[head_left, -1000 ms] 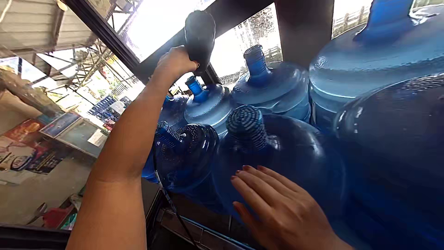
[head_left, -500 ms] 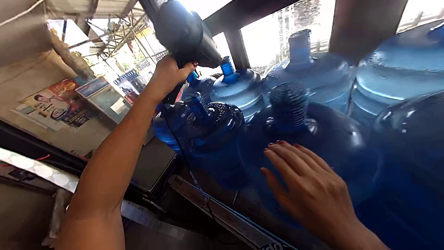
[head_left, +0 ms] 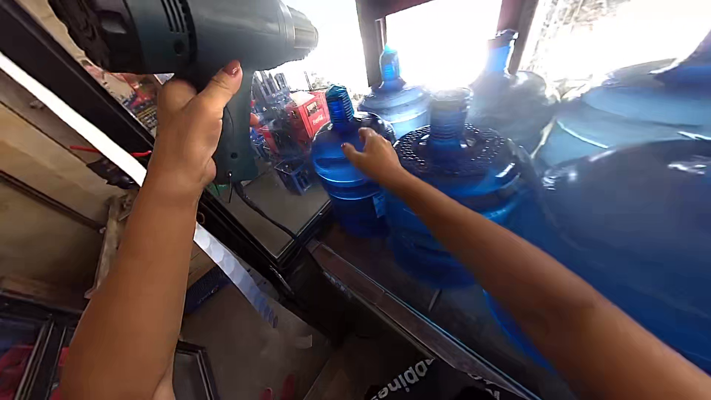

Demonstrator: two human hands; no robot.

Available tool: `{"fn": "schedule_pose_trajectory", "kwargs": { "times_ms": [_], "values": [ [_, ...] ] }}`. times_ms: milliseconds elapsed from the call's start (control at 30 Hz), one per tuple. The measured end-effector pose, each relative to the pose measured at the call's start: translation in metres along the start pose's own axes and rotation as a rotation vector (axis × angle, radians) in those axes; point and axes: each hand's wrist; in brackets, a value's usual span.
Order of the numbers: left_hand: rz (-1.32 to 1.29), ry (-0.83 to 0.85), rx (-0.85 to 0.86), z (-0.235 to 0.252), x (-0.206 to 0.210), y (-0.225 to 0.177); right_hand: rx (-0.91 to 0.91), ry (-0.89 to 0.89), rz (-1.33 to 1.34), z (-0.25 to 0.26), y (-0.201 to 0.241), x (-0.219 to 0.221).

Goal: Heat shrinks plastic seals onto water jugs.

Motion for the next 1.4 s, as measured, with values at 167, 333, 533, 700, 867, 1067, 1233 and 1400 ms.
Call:
{"fn": "schedule_pose_trajectory", "kwargs": {
  "times_ms": [167, 333, 533, 700, 867, 1067, 1233, 1400],
  "values": [
    [0.015, -0.050, 0.005, -0.001, -0.039, 0.018, 0.197, 0.003, -0.150, 0.117, -0.019, 0.024],
    [0.065, -0.060, -0.046, 0.009, -0.041, 0.028, 0.056, 0.034, -0.095, 0.198, -0.062, 0.048],
    [0.071, 0.107, -0.055, 0.035, -0.006, 0.048, 0.018, 0.152, -0.172, 0.203, -0.074, 0.043],
    [0.168, 0.244, -0.052, 0.055, 0.023, 0.055, 0.004, 0.191, -0.169, 0.198, -0.074, 0.040],
    [0.269, 0.187, -0.117, 0.088, 0.041, 0.046, -0.010, 0.221, -0.197, 0.193, -0.074, 0.036],
    [0.263, 0.157, -0.247, 0.094, 0.046, 0.019, -0.010, 0.238, -0.180, 0.193, -0.083, 0.039],
    [0.347, 0.220, -0.166, 0.067, 0.039, 0.010, 0.065, 0.310, -0.171, 0.191, -0.079, 0.034],
    [0.396, 0.249, -0.027, 0.050, 0.045, 0.025, 0.141, 0.372, -0.147, 0.174, -0.062, 0.018]
  ]
}}
Point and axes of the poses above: each hand's wrist, its own z-axis towards the middle knuckle, its own x-axis out of the palm, y = z × x, and after that the axes turned 8 degrees about -z, right-handed
